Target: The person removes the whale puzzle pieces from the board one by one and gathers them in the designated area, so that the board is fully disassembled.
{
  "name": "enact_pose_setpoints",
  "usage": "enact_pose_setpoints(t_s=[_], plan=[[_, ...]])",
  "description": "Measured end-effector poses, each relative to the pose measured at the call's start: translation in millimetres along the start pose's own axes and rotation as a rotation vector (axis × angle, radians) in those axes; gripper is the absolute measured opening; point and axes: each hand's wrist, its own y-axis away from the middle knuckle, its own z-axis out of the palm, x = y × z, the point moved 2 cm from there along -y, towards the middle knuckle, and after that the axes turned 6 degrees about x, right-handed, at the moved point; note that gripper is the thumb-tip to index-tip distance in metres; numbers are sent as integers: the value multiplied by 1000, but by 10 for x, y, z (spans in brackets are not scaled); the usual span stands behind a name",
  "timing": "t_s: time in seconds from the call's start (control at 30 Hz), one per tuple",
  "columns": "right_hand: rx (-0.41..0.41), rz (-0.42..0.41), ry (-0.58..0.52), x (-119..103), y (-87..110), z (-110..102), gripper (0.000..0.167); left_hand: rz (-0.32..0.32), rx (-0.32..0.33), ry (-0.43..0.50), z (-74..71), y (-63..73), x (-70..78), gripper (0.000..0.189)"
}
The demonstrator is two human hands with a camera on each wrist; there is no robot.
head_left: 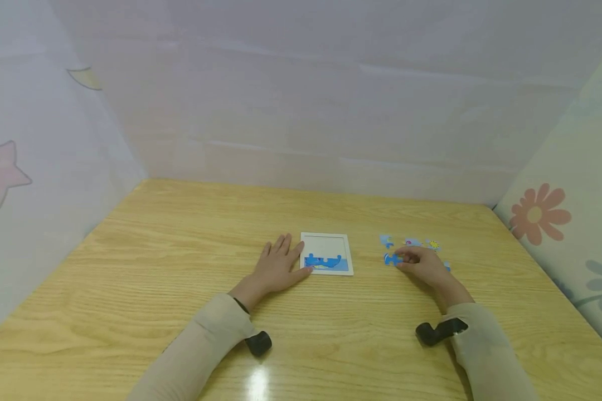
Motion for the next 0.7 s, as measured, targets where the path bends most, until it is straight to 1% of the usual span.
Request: enact_pose_setpoints(t_s=[0.2, 0.53, 0.7], plan=[[5, 14, -64, -23, 12, -14, 32, 10, 8, 11, -3, -1, 6, 71], [15, 24, -75, -63, 5, -24, 34, 14, 7, 18, -18, 3, 5, 70], [72, 15, -67, -98, 6, -40, 34, 19, 4, 31, -23, 13, 5, 69]])
